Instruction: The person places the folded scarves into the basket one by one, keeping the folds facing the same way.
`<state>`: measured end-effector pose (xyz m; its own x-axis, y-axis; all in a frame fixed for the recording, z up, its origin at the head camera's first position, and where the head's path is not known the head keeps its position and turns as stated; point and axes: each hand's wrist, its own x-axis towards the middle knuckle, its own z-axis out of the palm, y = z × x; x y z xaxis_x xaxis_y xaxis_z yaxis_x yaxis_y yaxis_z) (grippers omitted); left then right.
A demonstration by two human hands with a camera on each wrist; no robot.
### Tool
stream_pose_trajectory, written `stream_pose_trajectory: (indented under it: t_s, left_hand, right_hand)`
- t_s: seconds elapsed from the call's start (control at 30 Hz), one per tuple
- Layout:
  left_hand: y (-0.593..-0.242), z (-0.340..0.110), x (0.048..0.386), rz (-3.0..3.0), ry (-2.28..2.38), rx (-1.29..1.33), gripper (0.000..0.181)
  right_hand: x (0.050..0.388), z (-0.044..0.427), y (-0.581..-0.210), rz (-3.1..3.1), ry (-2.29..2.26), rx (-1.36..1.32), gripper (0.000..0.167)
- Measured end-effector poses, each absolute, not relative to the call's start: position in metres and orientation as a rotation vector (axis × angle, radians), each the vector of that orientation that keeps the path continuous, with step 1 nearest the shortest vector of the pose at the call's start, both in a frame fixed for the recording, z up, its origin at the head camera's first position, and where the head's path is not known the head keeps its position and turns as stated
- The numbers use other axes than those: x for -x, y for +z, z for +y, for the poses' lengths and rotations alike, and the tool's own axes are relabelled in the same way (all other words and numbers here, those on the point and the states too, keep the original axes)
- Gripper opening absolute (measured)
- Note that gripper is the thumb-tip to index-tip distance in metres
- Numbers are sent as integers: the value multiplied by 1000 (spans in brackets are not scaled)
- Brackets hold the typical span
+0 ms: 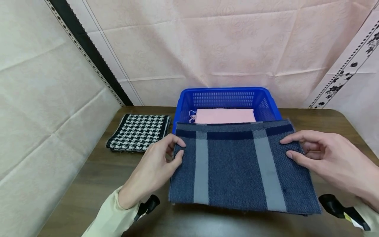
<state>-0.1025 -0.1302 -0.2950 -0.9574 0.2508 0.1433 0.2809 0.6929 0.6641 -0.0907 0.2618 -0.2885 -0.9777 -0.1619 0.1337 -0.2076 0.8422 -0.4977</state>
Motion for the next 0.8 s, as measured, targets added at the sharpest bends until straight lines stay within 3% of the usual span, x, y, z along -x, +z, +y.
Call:
stream_pose_trajectory:
  t_s: [0.8]
  left_hand:
    - [-290,-123,117,-2844,-1154,414,17]
  right_hand:
    - [102,264,-283,-2800,924,-324,24]
